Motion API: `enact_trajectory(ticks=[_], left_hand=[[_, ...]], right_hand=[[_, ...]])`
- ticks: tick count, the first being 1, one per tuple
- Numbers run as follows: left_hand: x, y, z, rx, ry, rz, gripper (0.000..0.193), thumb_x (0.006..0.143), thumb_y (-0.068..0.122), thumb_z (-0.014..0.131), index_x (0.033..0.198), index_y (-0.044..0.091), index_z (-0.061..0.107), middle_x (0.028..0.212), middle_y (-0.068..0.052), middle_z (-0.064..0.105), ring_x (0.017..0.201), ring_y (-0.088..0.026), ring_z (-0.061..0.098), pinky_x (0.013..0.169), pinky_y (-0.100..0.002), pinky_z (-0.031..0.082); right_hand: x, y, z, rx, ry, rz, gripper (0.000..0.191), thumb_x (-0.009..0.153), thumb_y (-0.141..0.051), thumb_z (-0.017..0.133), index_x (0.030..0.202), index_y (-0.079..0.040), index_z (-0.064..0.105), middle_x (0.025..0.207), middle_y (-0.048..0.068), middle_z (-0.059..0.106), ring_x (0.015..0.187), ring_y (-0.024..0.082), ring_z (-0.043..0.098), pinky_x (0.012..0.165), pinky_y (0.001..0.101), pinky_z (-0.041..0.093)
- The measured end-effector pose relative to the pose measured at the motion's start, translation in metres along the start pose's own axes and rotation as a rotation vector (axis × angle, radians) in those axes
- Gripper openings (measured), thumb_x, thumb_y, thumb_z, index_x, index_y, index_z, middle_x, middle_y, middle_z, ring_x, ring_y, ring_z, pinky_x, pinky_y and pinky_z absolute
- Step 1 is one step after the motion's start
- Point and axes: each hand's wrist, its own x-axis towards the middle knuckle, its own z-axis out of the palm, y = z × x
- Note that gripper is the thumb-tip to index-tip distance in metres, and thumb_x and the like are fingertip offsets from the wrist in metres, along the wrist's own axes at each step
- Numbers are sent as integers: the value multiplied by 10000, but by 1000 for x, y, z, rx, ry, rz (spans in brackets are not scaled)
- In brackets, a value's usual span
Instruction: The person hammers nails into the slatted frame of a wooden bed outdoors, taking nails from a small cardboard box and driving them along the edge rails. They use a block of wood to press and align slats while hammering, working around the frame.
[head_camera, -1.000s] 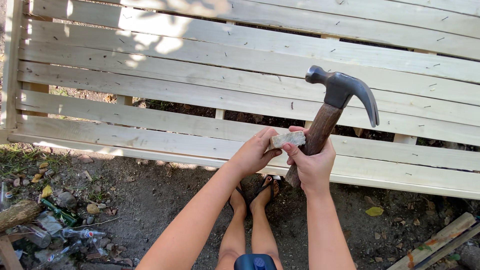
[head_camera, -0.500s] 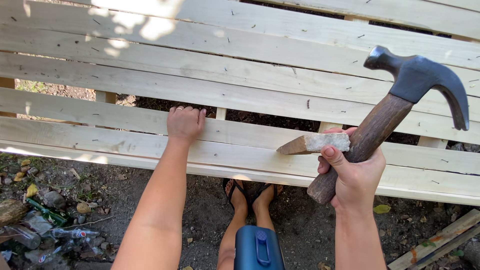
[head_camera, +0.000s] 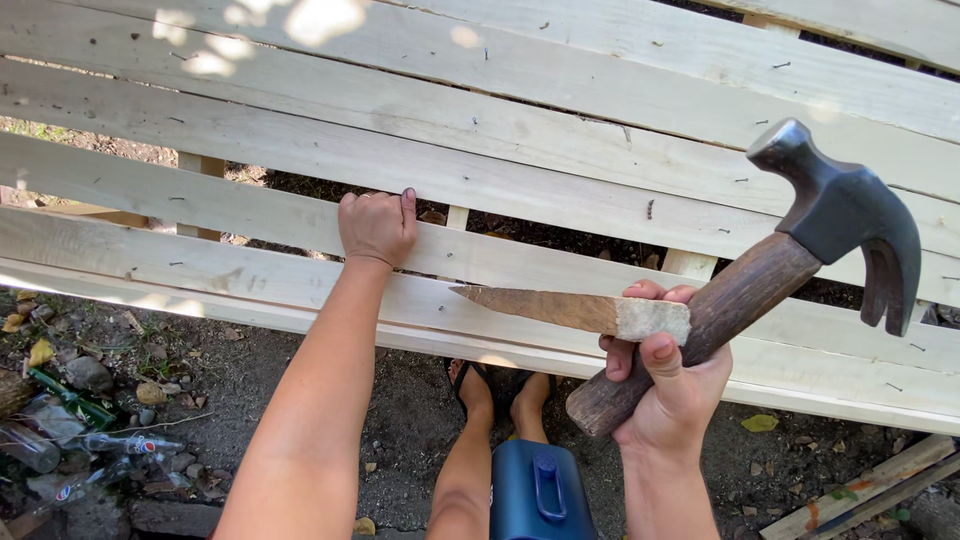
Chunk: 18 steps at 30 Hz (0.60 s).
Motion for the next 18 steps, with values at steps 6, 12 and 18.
enact_trajectory(ticks=[6,12,18], left_hand=[[-1,-2,1,10,12,19,606,1078,362,452,577,101,671,644,-119,674,593,-314,612,727,-435,433],[-1,2,-2,26,-94,-39,652,1106,396,428,586,94,681,633,-127,672,575,-321,604,728,-433,433],[-1,0,1,31,-3,0,628,1087,406,444,597,101,692,663,-119,688,613,-318,624,747,-438,434]], right_hand=[[1,7,-40,64,-4,-17,555,841,-361,933,1193,-107,588,1202,120,657,686,116,561,686,273,499],[8,11,-54,137,-53,8,507,885,-337,923,1173,-105,577,1164,86,653,726,102,566,783,315,545],[10,-1,-46,-26,32,-1,545,817,-297,938,1155,-79,570,1055,123,678,667,111,598,712,337,576]])
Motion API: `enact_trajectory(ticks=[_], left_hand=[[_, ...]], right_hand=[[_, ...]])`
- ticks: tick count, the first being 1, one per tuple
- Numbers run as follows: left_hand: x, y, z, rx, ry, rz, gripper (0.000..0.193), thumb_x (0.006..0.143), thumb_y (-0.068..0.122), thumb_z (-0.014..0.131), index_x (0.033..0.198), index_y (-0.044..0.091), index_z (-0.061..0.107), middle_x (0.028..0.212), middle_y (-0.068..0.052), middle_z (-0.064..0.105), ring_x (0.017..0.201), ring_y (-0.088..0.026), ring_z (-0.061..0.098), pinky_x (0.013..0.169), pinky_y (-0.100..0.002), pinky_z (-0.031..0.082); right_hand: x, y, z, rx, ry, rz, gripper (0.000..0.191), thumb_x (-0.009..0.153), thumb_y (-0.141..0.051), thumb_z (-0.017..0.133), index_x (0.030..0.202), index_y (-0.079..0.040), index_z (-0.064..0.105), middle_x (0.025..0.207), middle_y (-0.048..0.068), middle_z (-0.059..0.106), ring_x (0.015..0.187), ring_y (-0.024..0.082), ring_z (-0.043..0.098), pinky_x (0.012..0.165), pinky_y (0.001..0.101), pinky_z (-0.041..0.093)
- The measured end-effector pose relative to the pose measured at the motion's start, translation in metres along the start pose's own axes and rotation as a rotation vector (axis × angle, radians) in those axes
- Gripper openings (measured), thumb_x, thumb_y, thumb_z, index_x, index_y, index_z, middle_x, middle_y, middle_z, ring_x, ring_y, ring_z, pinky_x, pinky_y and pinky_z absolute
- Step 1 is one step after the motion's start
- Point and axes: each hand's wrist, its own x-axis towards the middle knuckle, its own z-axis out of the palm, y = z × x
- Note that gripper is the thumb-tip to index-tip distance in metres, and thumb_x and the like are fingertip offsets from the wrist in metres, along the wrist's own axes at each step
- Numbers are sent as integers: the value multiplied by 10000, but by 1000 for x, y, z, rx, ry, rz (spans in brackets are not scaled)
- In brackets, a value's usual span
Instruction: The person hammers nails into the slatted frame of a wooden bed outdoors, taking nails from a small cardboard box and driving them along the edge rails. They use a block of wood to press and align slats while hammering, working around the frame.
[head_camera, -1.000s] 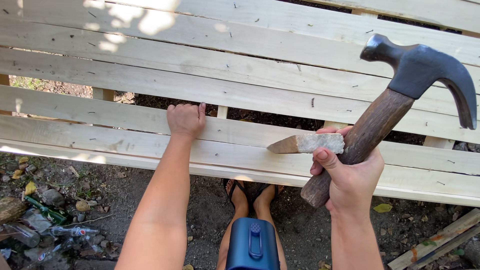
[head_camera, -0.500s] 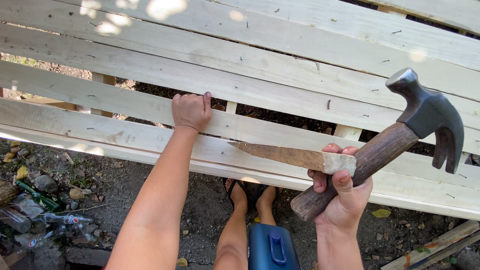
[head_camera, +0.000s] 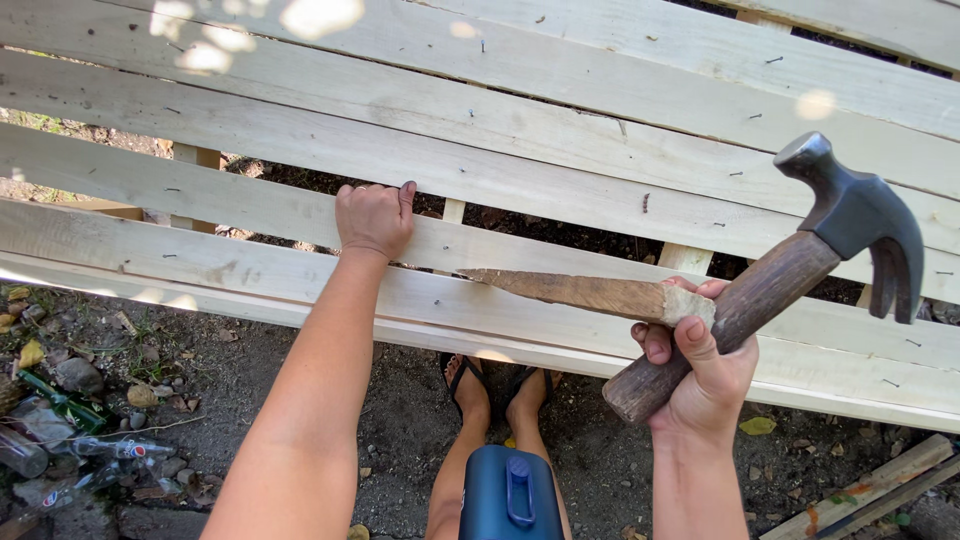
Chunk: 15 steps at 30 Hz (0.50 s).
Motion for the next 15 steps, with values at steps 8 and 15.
enact_trajectory(ticks=[8,15], left_hand=[[-7,1,-3,-44,104,37,533,1076,369,524,662,91,710,736,-101,714,751,-300,655,834,-430,449],[-59,44,-99,-929,451,-208,494,1119,419,451,1198,-11,682,1317,-190,674,1332,-342,561,1155,-445,395]], right_hand=[[7,-9,55,-177,-215,111,452,769,-106,890,1087,-37,575,975,105,701,631,120,637,588,297,590],[-9,-10,135,-436,-303,151,454,723,-75,925,1025,2,595,823,116,688,579,116,638,487,261,538]])
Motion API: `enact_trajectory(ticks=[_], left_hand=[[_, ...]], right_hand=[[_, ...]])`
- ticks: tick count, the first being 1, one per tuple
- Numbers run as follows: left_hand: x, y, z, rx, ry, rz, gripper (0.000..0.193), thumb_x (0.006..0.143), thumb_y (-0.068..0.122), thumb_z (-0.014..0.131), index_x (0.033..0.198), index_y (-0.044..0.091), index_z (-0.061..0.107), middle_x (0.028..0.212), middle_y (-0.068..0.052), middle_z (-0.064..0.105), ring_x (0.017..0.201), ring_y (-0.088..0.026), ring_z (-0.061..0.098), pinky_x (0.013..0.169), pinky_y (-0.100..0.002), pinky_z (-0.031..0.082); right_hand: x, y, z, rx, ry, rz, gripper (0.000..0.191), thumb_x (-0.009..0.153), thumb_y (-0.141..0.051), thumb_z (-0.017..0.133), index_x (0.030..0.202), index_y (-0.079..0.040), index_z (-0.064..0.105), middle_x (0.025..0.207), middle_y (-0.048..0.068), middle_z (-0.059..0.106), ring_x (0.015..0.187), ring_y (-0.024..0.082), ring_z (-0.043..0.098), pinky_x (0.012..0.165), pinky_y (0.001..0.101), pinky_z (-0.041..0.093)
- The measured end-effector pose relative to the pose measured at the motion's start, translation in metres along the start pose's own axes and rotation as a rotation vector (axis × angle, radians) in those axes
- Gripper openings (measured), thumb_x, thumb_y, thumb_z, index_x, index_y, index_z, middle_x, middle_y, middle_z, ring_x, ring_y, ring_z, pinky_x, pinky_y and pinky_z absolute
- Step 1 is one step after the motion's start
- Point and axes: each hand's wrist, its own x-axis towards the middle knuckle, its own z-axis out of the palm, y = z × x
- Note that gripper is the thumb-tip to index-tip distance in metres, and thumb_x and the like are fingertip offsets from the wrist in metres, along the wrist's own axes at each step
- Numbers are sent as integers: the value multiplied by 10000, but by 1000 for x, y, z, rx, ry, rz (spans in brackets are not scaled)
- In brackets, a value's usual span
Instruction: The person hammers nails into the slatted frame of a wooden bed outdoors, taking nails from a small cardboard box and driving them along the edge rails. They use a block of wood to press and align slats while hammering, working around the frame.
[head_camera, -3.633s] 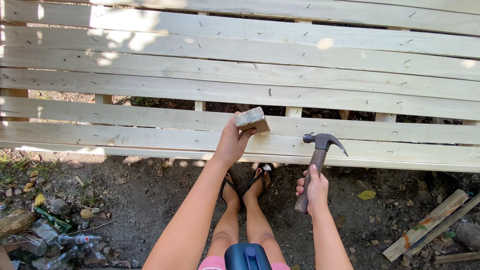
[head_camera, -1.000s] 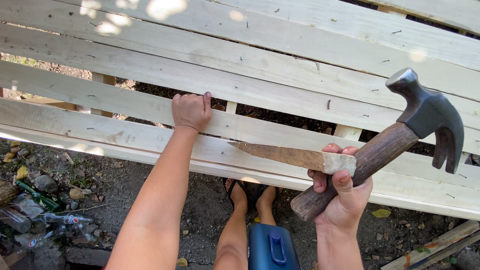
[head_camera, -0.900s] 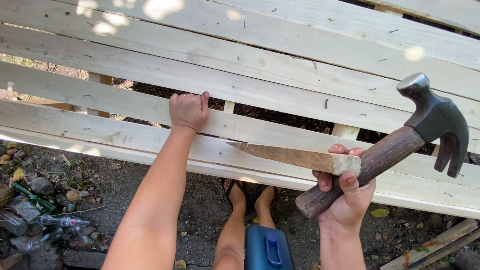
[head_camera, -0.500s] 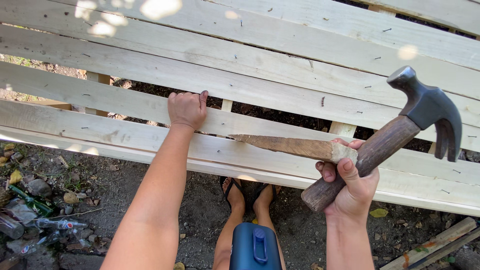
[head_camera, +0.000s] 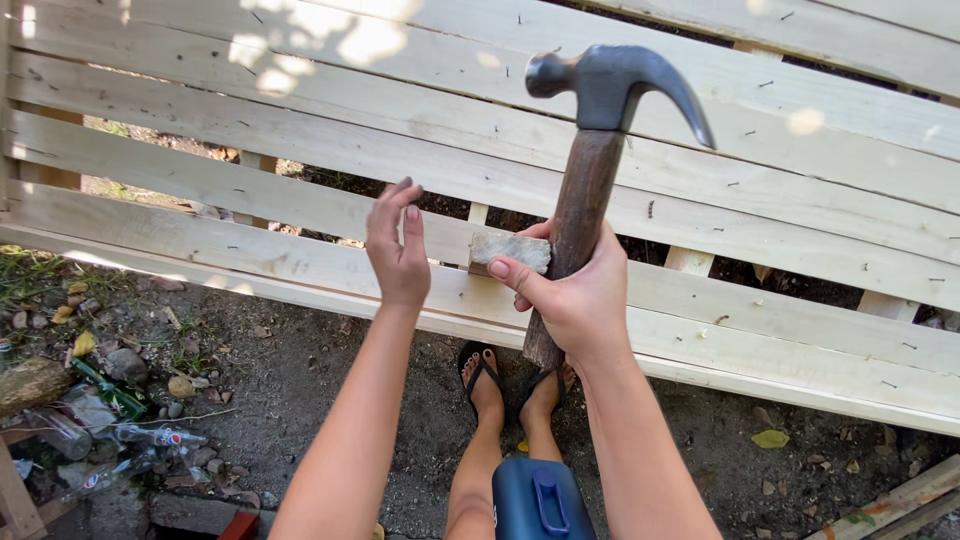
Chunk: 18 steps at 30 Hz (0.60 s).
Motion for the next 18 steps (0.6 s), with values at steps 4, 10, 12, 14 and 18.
enact_trajectory(ticks=[4,10,12,14,18], left_hand=[[-2,27,27,-1079,-377,-479,835,1093,622,176,1131,-25,702,1208,-183,729,1235,-270,619,1121,-393,439],[-35,-4,56,-892,-376,-696,437,1073,295,516,719,39,519,753,-43,487,743,-181,469,707,-344,392],[-46,-9,63,-909,-370,-727,305,906,216,484,652,47,488,683,-54,483,696,-177,489,691,-316,429],[-52,-11,74,-937,-385,-757,209,794,165,459,618,53,476,643,-60,484,663,-183,510,675,-306,457],[-51,-14,86,-942,-429,-788,112,707,125,441,625,57,475,647,-60,491,647,-184,495,635,-306,429]], right_hand=[[-7,-18,10,-86,-23,90,475,685,-84,919,998,-6,569,877,78,714,567,105,650,456,254,545],[-23,-19,1,-58,-50,117,452,719,-92,897,1037,3,591,955,112,758,585,95,655,462,253,546],[-30,-13,-7,-38,-66,120,468,708,-84,895,1048,-3,583,967,124,755,585,94,661,452,252,538],[-34,-7,-19,-35,-22,81,464,708,-82,893,1047,-2,586,987,116,756,597,86,663,452,245,539],[-34,1,-27,12,104,52,499,702,-100,891,1041,-17,533,989,92,762,552,86,640,445,234,539]])
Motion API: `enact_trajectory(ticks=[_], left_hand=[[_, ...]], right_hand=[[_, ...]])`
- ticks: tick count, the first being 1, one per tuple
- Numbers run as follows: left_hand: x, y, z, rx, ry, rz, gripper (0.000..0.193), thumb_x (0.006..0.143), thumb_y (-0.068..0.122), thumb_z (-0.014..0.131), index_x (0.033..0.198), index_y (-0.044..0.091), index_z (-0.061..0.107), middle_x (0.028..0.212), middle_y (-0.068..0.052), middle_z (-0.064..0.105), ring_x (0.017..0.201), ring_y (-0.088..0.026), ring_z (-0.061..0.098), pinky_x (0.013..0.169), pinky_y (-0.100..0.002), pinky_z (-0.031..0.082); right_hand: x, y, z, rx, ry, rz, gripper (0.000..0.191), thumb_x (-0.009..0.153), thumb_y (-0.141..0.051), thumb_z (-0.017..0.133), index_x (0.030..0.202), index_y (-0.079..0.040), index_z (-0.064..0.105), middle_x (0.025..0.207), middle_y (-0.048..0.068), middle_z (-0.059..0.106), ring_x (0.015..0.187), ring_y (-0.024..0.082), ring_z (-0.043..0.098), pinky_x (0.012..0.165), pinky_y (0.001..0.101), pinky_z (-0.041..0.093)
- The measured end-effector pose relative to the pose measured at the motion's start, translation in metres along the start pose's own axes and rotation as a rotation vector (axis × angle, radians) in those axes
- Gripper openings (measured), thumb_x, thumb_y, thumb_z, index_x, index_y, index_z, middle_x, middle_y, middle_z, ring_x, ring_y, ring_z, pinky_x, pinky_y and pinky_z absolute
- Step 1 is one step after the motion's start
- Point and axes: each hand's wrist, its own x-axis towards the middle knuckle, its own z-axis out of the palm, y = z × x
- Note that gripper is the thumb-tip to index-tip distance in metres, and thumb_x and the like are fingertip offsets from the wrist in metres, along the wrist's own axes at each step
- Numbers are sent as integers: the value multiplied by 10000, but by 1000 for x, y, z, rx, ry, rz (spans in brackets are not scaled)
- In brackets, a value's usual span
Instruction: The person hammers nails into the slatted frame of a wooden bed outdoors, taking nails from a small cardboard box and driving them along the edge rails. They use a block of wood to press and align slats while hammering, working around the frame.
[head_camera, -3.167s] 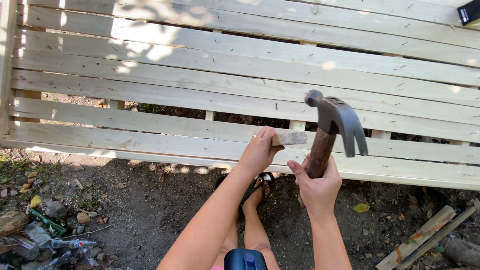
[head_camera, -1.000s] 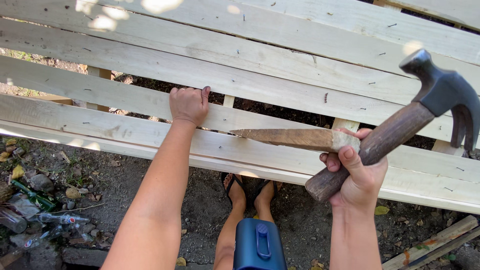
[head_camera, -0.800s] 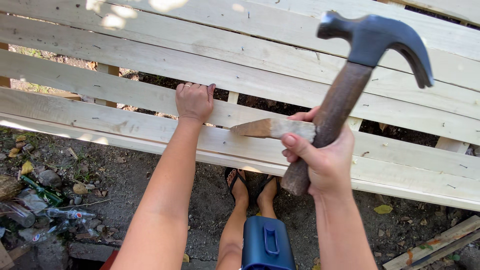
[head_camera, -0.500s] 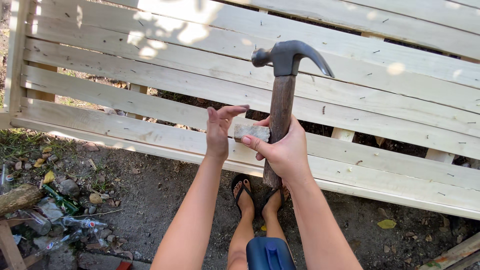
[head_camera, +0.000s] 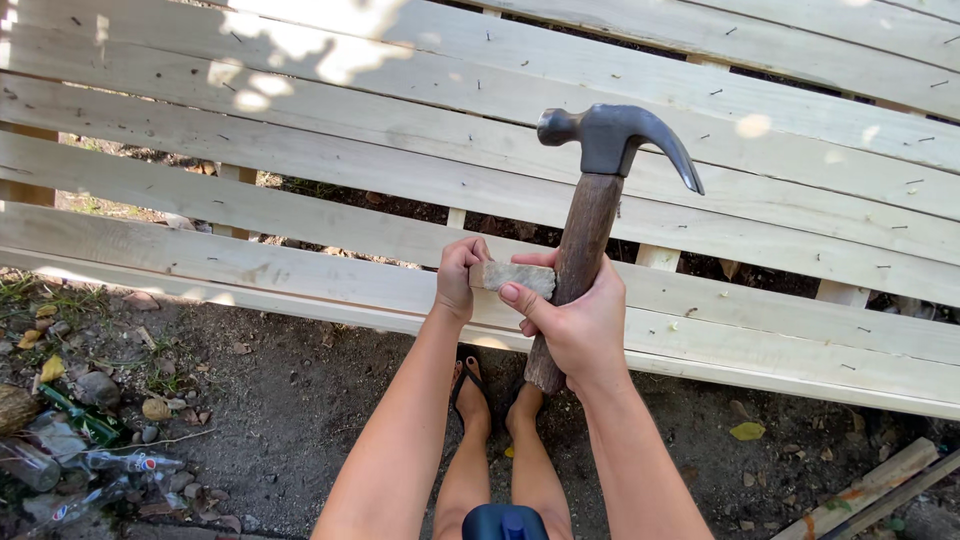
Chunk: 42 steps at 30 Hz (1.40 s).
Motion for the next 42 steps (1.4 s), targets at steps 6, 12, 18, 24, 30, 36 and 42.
enact_trajectory(ticks=[6,12,18,24,30,36,42], left_hand=[[-28,20,6,56,371,108,181,810,172,474,785,20,569,787,-99,532,745,-201,502,671,-333,423],[-76,53,68,-568,741,-653,844,923,631,563,1550,202,197,1557,-236,307,1290,-470,480,1072,-644,425],[-68,47,105,-1424,614,-312,677,1008,617,340,1443,111,453,1404,-190,521,1221,-341,573,950,-499,535],[-50,36,122,-1545,707,-72,423,1044,362,317,1298,170,595,1309,-33,621,1168,-194,624,906,-407,573],[-61,33,126,-1634,775,49,430,1048,367,313,1296,156,593,1295,-44,623,1150,-201,631,900,-409,580],[-72,3,132,-1666,827,90,437,1051,371,308,1293,141,591,1281,-55,625,1133,-208,639,894,-411,586],[-54,8,159,-1767,816,70,445,1055,375,304,1291,127,588,1267,-67,627,1115,-214,646,889,-413,592]], right_hand=[[-5,-23,40,-362,-150,92,498,651,-124,943,1016,0,628,836,73,686,497,109,590,412,276,474],[34,-93,43,-963,-358,275,409,854,-349,773,1001,1,620,695,86,636,460,158,603,447,328,503],[97,-122,132,-1674,-873,251,316,939,-335,644,1061,-49,588,742,118,669,560,206,679,547,380,572],[100,-93,187,-1693,-1131,43,352,961,-369,608,1149,-75,569,793,119,685,616,209,712,590,379,580],[73,-59,191,-2324,-1189,204,327,1009,-402,560,1230,-170,620,810,88,632,661,213,641,607,407,538],[103,-73,212,-1991,-1117,-120,410,1010,-472,536,1153,-91,580,686,115,603,555,220,628,543,403,544],[68,-37,162,-2500,-1251,132,368,1023,-463,508,1208,-155,589,790,83,636,591,199,643,551,401,572]])
